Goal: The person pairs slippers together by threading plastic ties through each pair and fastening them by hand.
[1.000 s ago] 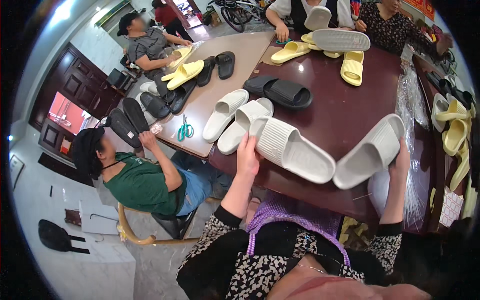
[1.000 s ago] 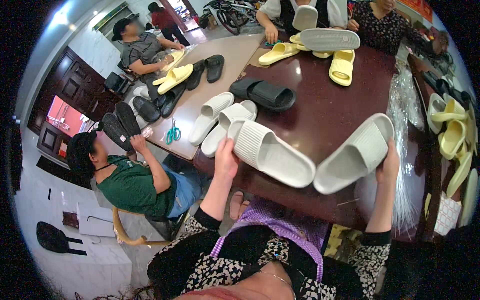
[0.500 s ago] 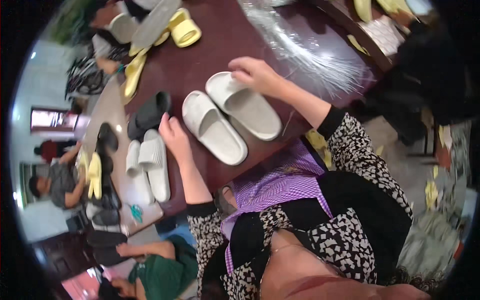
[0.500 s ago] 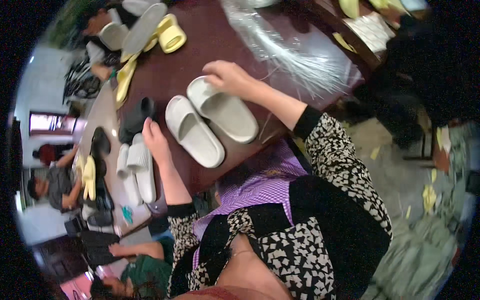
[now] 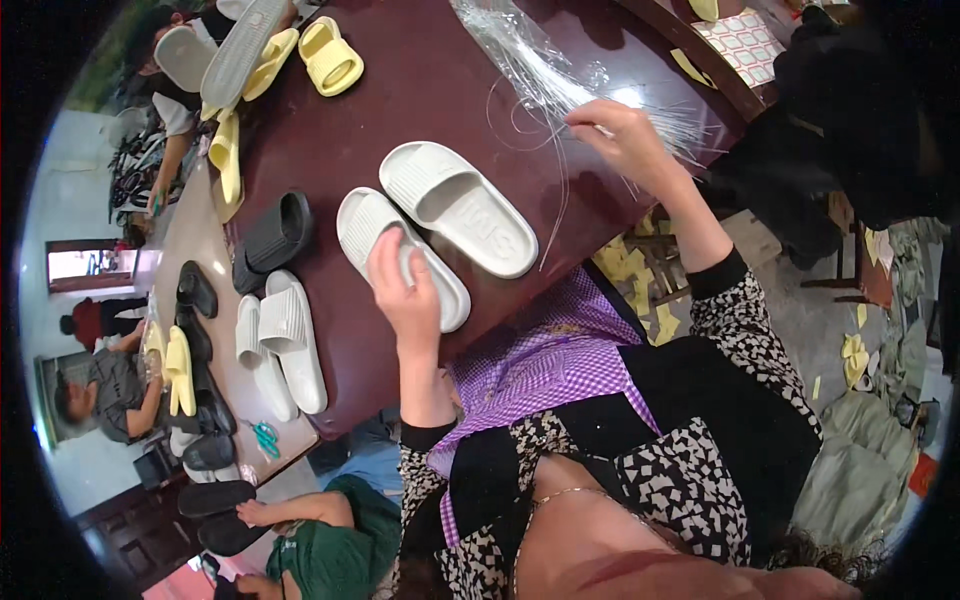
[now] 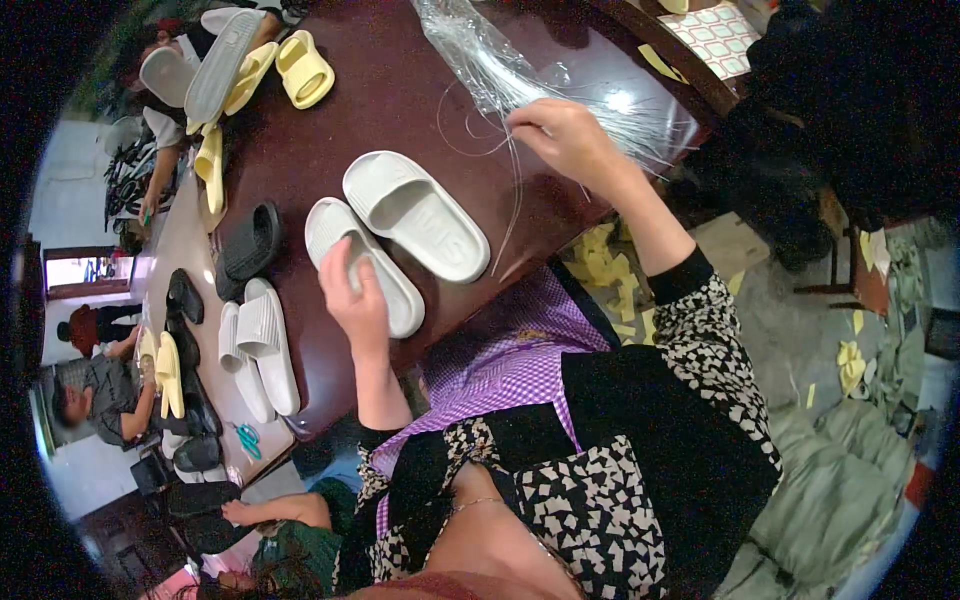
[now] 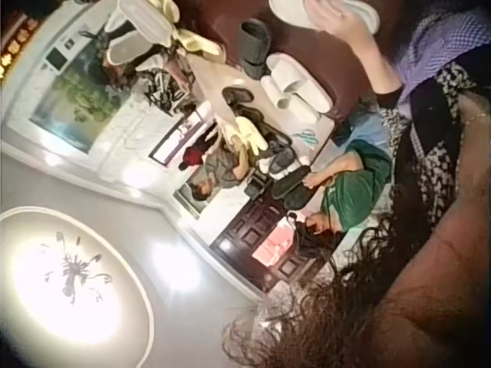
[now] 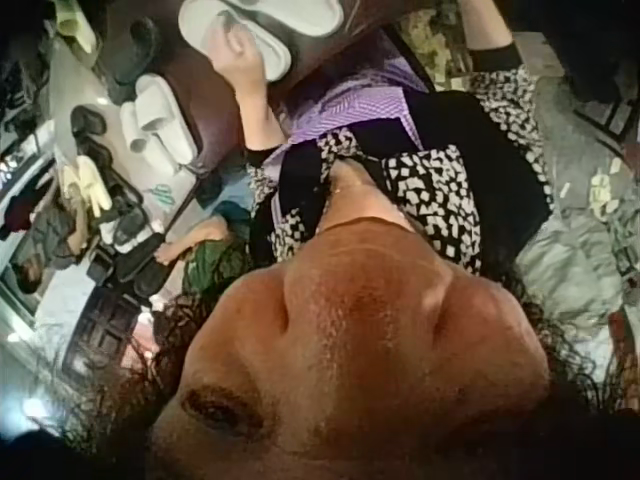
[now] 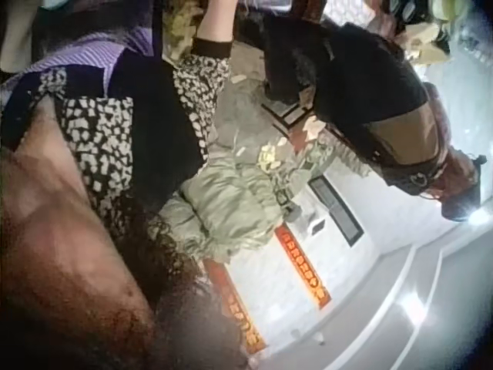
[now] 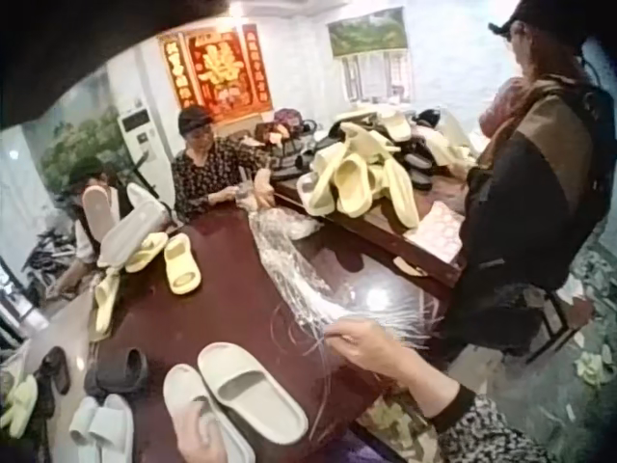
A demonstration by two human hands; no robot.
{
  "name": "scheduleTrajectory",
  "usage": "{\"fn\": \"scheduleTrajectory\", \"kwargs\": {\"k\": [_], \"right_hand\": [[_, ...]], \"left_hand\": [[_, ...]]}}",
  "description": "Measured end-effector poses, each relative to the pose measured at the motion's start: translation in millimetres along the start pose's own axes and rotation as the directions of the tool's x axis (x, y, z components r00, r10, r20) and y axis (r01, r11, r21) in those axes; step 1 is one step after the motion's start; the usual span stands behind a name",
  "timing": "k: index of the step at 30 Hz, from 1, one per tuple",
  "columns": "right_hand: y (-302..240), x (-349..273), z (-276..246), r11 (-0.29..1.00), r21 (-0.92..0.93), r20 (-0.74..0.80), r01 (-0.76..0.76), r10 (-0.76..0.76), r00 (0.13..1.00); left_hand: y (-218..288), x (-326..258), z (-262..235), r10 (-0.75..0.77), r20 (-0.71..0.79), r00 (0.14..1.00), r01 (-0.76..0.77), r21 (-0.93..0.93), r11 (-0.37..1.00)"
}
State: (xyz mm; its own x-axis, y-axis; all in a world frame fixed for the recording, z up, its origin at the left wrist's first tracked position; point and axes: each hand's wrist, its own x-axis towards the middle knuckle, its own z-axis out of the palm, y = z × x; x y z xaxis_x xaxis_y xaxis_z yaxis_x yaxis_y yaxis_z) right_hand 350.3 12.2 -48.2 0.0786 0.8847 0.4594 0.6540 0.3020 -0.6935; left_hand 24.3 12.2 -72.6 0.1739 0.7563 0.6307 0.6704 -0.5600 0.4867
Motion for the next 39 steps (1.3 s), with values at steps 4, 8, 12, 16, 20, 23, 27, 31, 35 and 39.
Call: {"fn": "scheduleTrajectory", "kwargs": {"k": [4, 8, 12, 16, 20, 23, 27, 31, 35, 39], "right_hand": [[-3, 21, 38, 0.992, -0.024, 0.083, 0.127, -0.124, 0.989], [7, 26, 73, 0.925, -0.183, 0.154, 0.333, -0.307, 0.939], [-21, 11, 75, 0.976, 0.156, 0.18, 0.152, -0.179, 0.967], [-45, -6, 61, 0.981, 0.119, 0.235, 0.152, -0.177, 0.956], [-59, -16, 53, 0.959, 0.191, 0.28, 0.209, -0.257, 0.925], [-69, -21, 40, 0.97, 0.212, 0.301, 0.116, -0.178, 0.937], [-66, -17, 32, 0.958, 0.264, 0.47, -0.111, -0.027, 0.882], [-42, 8, 33, 0.975, 0.202, 0.584, -0.096, -0.041, 0.81], [17, 40, 39, 0.967, -0.108, 0.398, 0.231, -0.171, 0.901], [38, 53, 67, 0.793, -0.424, 0.371, 0.437, -0.288, 0.883]], "left_hand": [[23, -3, 8, 0.08, 0.038, 0.996, -0.078, -0.043, 0.996], [35, -2, 10, 0.1, 0.098, 0.99, -0.088, -0.119, 0.989], [39, 10, 9, 0.153, 0.142, 0.978, -0.126, -0.183, 0.975], [47, 42, 22, 0.317, 0.144, 0.937, -0.277, -0.244, 0.929], [43, 53, 42, 0.345, 0.22, 0.913, -0.215, -0.458, 0.862], [41, 51, 40, 0.329, 0.303, 0.894, -0.131, -0.525, 0.841], [40, 50, 33, 0.349, 0.408, 0.843, -0.137, -0.466, 0.874], [30, 48, 33, 0.362, 0.423, 0.831, -0.209, -0.365, 0.907], [29, 49, 42, 0.256, 0.357, 0.898, -0.074, -0.45, 0.89], [29, 45, 32, 0.01, 0.428, 0.904, 0.246, -0.538, 0.806]]}}
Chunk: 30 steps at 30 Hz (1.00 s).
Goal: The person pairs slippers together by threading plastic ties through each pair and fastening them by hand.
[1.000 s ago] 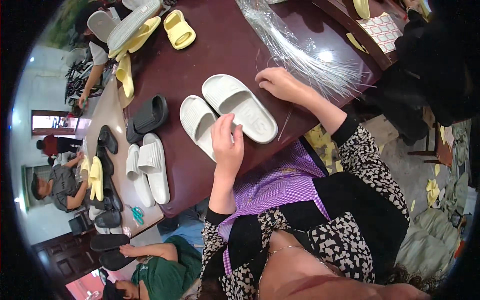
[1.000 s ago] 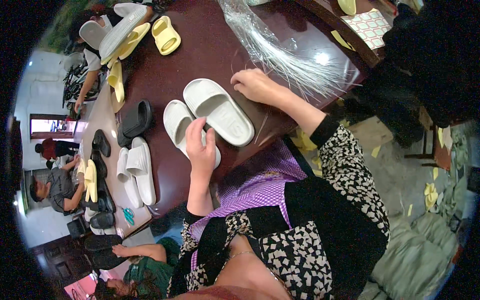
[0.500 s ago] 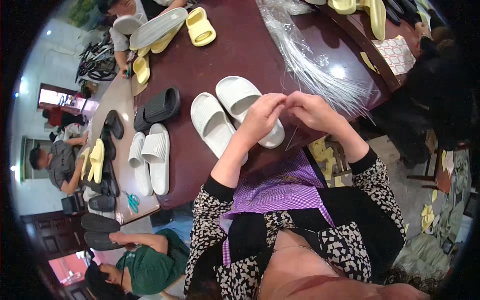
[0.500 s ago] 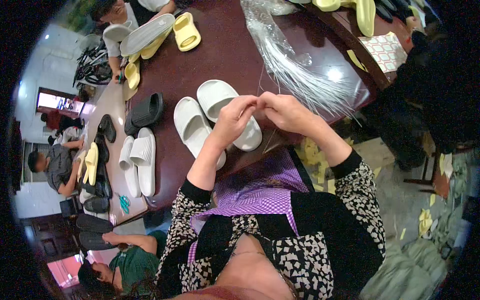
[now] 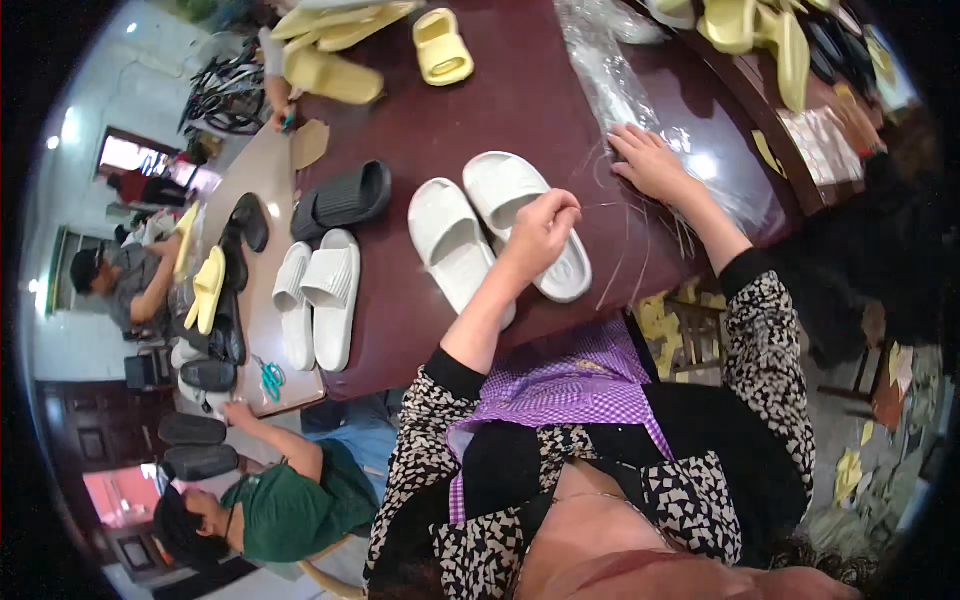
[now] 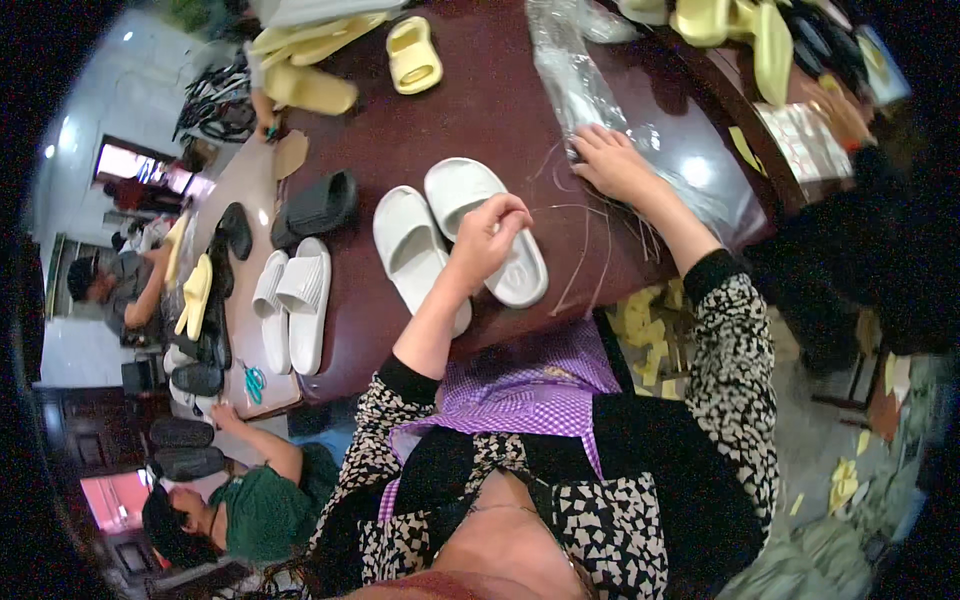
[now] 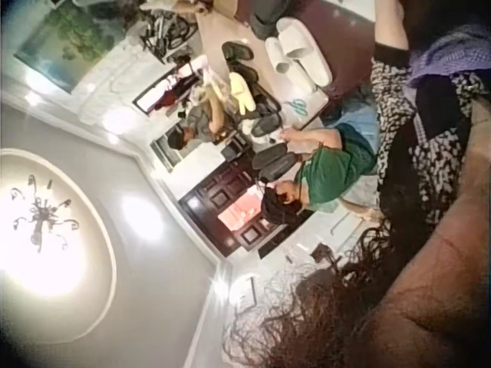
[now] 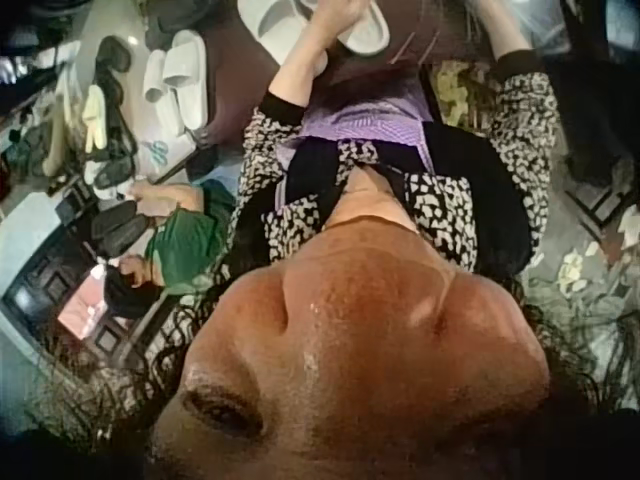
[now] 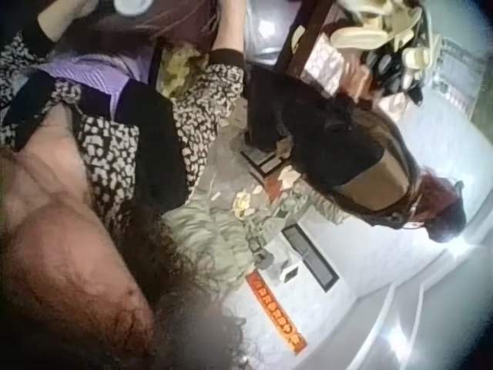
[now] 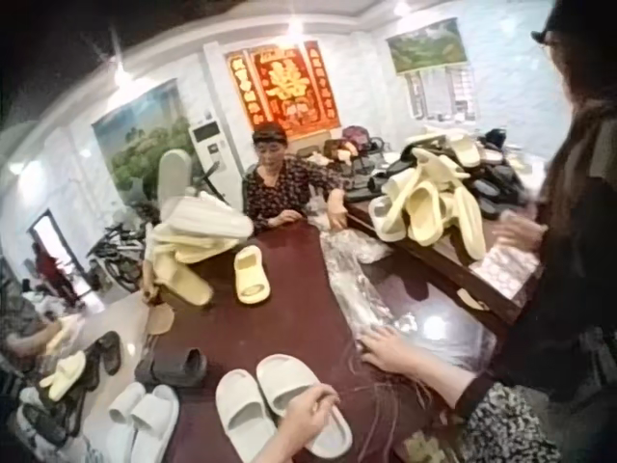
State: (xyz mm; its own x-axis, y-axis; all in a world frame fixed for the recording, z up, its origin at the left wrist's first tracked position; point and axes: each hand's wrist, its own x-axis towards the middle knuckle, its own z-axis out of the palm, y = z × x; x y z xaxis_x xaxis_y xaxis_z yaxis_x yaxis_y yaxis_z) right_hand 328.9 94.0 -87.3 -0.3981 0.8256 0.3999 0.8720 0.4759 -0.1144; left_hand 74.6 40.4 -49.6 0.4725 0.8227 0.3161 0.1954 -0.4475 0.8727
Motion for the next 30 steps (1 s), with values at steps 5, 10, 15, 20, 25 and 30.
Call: {"fn": "scheduleTrajectory", "kwargs": {"k": [5, 10, 15, 20, 25, 30], "right_hand": [[-14, 12, -17, 0.927, -0.178, 0.34, -0.33, 0.373, 0.863], [-19, -8, -27, 0.93, -0.195, 0.28, -0.311, 0.356, 0.892], [-2, -7, -22, 0.941, -0.234, 0.261, -0.245, 0.304, 0.916], [-2, -10, -28, 0.962, -0.208, 0.117, -0.175, 0.202, 0.972], [-61, 5, -68, 0.963, 0.199, 0.027, -0.179, 0.178, 0.984], [-188, 20, -98, 0.82, 0.505, -0.272, 0.269, -0.145, 0.951]], "left_hand": [[15, -34, -11, -0.121, -0.144, 0.982, 0.086, -0.227, 0.97], [58, -99, -49, -0.196, -0.308, 0.931, 0.118, -0.252, 0.96], [98, -146, -102, -0.072, -0.627, 0.775, 0.061, -0.039, 0.997], [125, -168, -119, -0.012, -0.726, 0.687, 0.142, 0.118, 0.983], [110, -163, -106, 0.173, -0.684, 0.709, 0.133, 0.37, 0.919], [76, -141, -90, 0.311, -0.53, 0.789, 0.058, 0.568, 0.821]]}}
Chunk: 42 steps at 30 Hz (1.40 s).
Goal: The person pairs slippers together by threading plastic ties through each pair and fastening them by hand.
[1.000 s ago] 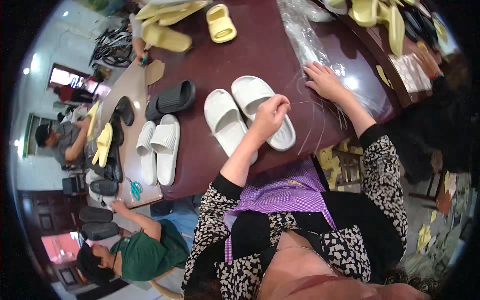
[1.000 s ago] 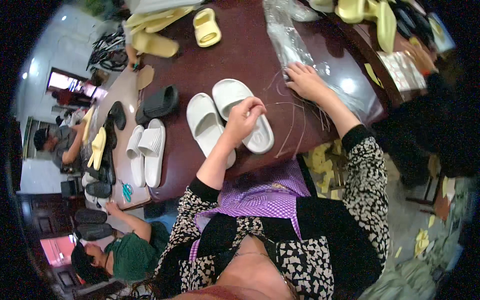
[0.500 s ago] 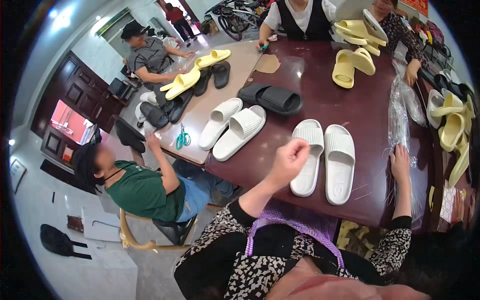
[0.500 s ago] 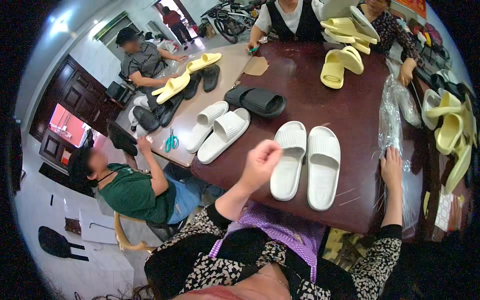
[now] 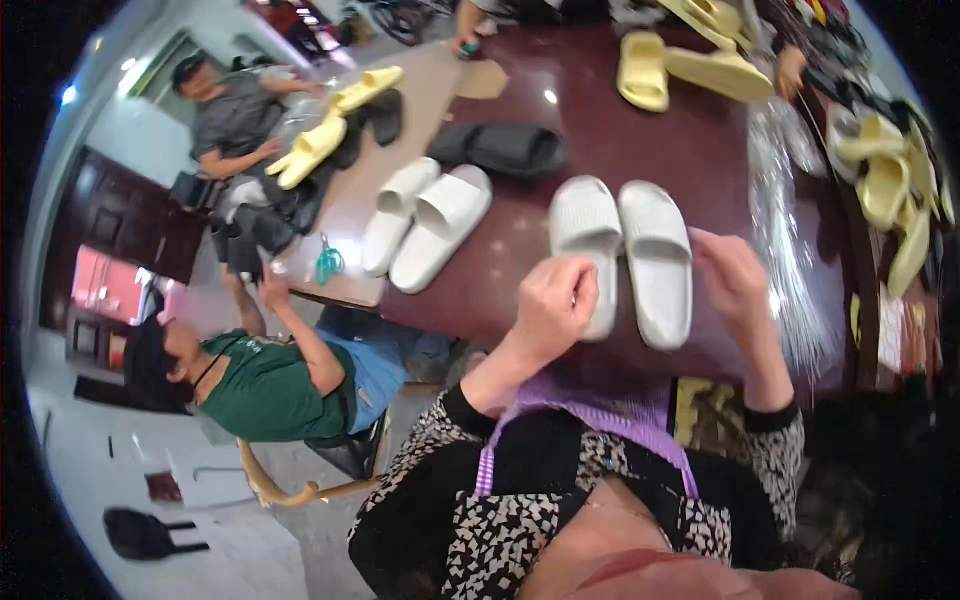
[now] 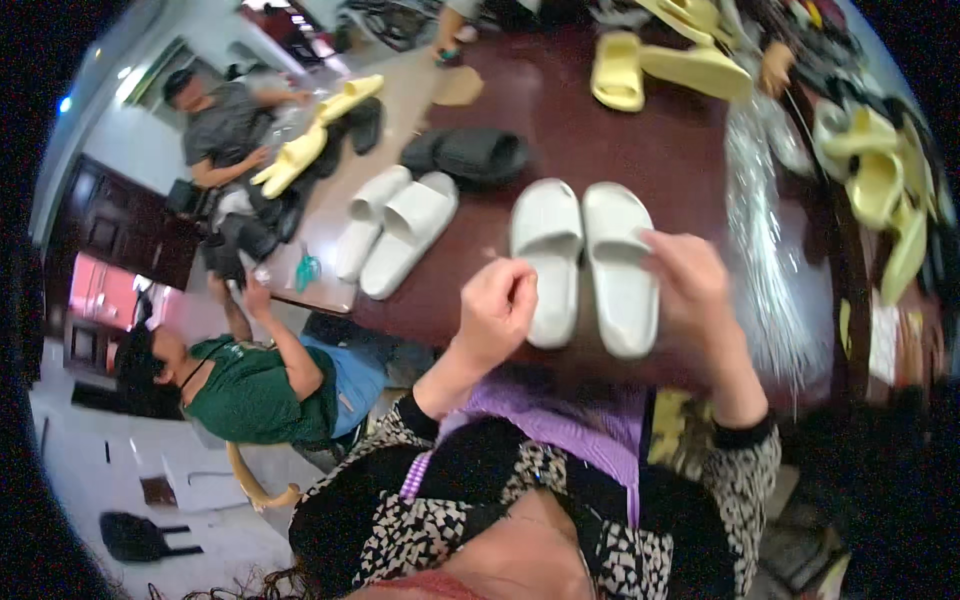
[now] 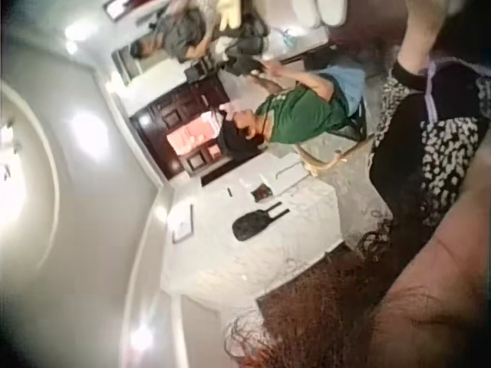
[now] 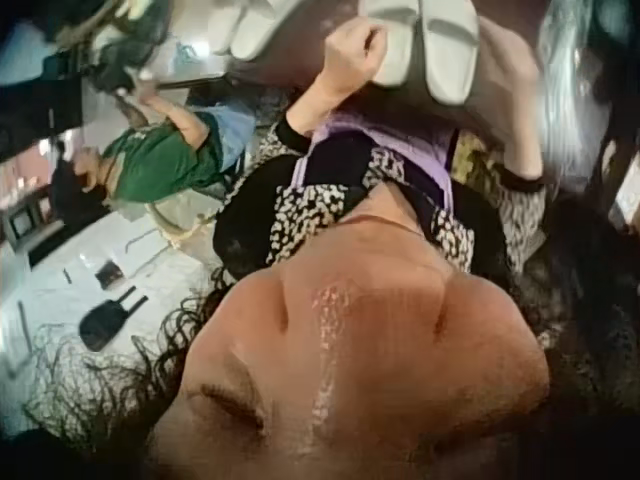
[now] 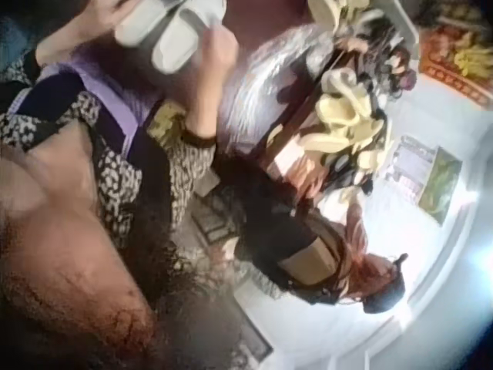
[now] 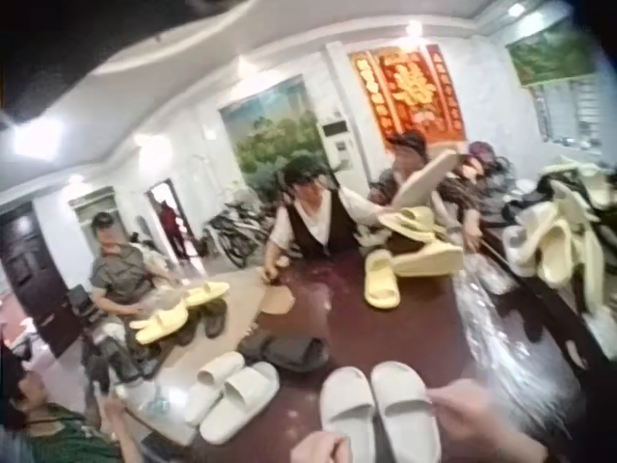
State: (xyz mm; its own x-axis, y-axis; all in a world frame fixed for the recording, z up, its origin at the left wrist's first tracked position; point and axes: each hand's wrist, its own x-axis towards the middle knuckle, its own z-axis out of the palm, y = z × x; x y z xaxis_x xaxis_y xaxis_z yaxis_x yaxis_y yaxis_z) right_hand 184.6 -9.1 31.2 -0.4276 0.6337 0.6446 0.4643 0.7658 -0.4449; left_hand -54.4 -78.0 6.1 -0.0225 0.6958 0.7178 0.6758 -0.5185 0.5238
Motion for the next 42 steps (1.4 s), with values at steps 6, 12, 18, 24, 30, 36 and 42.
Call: {"fn": "scheduleTrajectory", "kwargs": {"k": [6, 12, 18, 24, 30, 36, 42], "right_hand": [[-1, -13, 47, 0.994, 0.045, 0.078, 0.095, -0.098, 0.992], [23, -29, 44, 0.995, 0.09, 0.097, 0.052, -0.061, 0.993], [32, -46, 10, 0.997, 0.073, 0.128, -0.038, 0.029, 0.991], [35, -57, -1, 0.981, 0.073, 0.262, -0.178, 0.153, 0.953], [47, -65, 16, 0.981, 0.019, 0.363, -0.191, 0.171, 0.916], [77, -51, 43, 0.982, -0.044, 0.387, -0.184, 0.187, 0.903], [94, -17, 64, 0.98, -0.149, 0.408, -0.133, 0.183, 0.895]], "left_hand": [[4, -8, 45, 0.022, 0.168, 0.986, -0.013, -0.051, 0.999], [-7, -18, 51, 0.001, 0.269, 0.963, 0.001, -0.007, 1.0], [-11, -31, 31, 0.076, 0.28, 0.957, -0.076, -0.01, 0.997], [-8, -34, 28, 0.12, 0.338, 0.933, -0.103, -0.068, 0.992], [-11, -38, 40, 0.142, 0.403, 0.904, -0.104, -0.115, 0.988], [-19, -38, 65, 0.102, 0.466, 0.879, -0.107, -0.016, 0.994], [-27, -23, 96, 0.066, 0.46, 0.886, -0.129, 0.107, 0.986]]}}
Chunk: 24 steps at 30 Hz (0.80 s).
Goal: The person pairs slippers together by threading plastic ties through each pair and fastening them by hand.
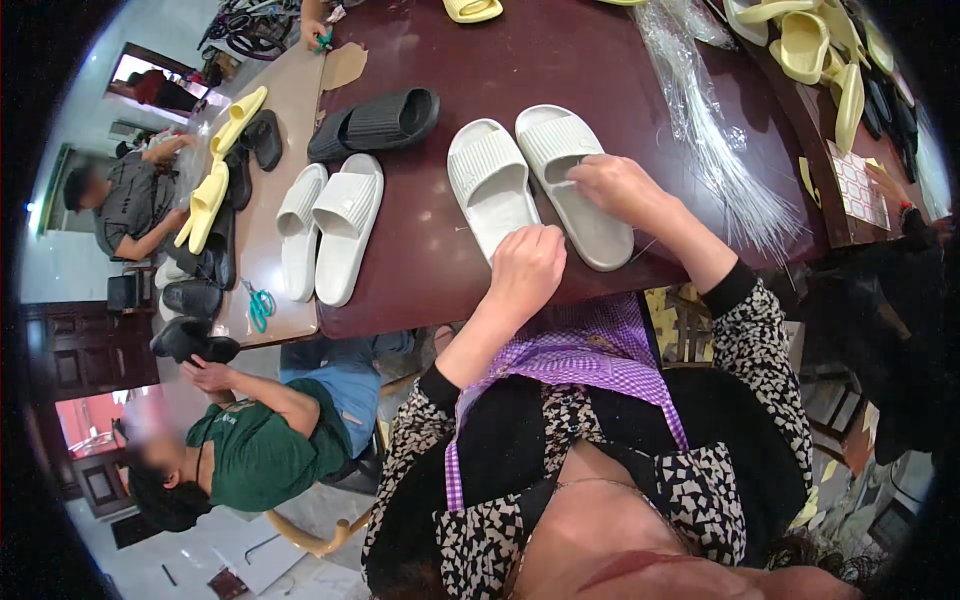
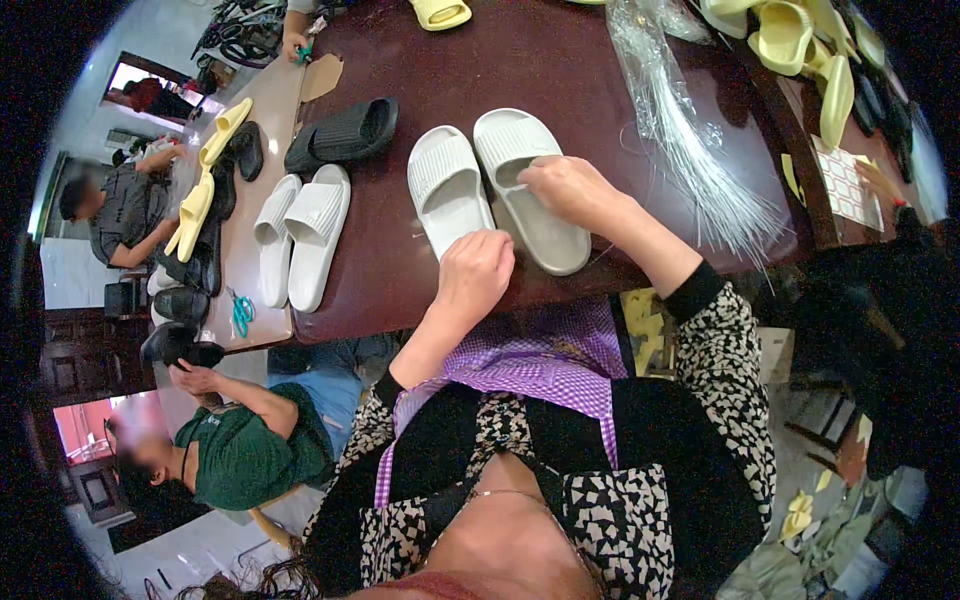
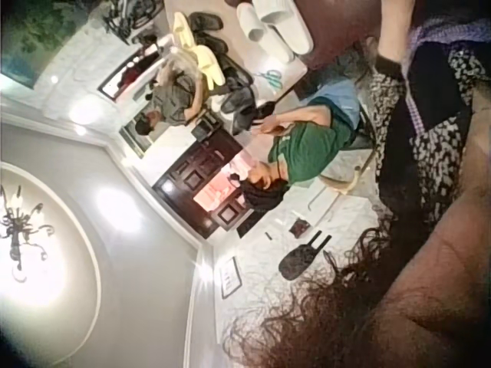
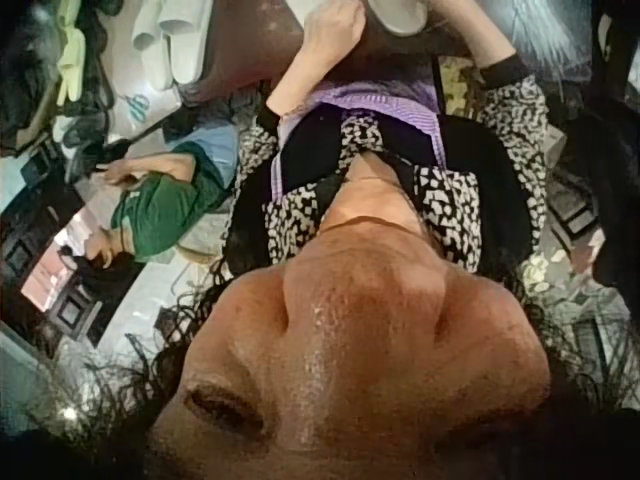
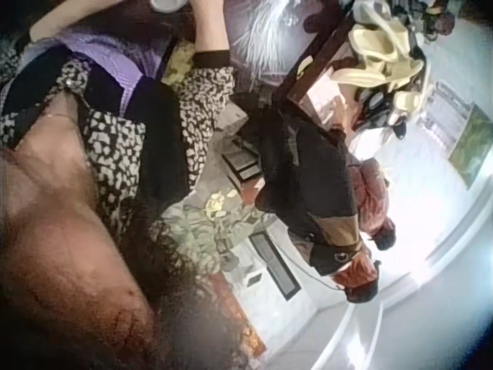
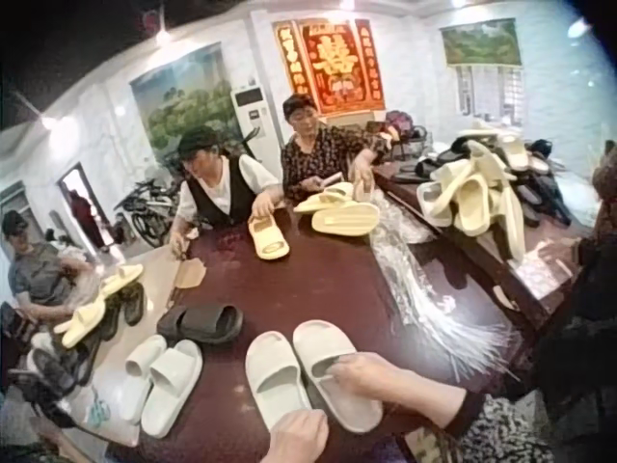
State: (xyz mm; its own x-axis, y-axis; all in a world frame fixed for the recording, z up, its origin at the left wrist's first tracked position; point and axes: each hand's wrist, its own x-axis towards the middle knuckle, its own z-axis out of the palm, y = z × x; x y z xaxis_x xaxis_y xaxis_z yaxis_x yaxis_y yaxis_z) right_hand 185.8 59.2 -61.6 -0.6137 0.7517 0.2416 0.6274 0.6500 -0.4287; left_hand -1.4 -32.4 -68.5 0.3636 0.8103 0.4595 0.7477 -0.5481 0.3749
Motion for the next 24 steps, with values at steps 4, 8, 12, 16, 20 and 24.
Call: {"fn": "scheduleTrajectory", "kwargs": {"k": [4, 8, 12, 16, 20, 24], "right_hand": [[-4, 4, -2, 0.998, -0.067, -0.012, 0.006, -0.007, 1.0], [-11, -4, -12, 1.0, -0.009, -0.07, 0.019, -0.019, 0.997], [-6, -5, -28, 0.996, 0.074, -0.088, -0.049, 0.056, 0.995], [10, 14, -36, 0.979, 0.129, -0.152, -0.16, 0.179, 0.972], [34, 59, -31, 0.955, 0.212, -0.259, -0.206, 0.258, 0.931], [47, 87, -2, 0.969, 0.1, -0.265, -0.226, 0.245, 0.933]], "left_hand": [[-1, 12, 10, -0.051, 0.026, 0.998, 0.05, 0.063, 0.997], [-4, 16, 15, -0.086, 0.017, 0.996, 0.085, 0.087, 0.993], [-8, 19, 17, -0.094, 0.01, 0.996, 0.093, 0.088, 0.992], [-11, 25, 22, -0.092, 0.002, 0.996, 0.092, 0.086, 0.992], [-14, 31, 23, -0.091, -0.002, 0.996, 0.09, 0.105, 0.99], [-10, 28, 13, -0.106, 0.001, 0.994, 0.105, 0.115, 0.988]]}}
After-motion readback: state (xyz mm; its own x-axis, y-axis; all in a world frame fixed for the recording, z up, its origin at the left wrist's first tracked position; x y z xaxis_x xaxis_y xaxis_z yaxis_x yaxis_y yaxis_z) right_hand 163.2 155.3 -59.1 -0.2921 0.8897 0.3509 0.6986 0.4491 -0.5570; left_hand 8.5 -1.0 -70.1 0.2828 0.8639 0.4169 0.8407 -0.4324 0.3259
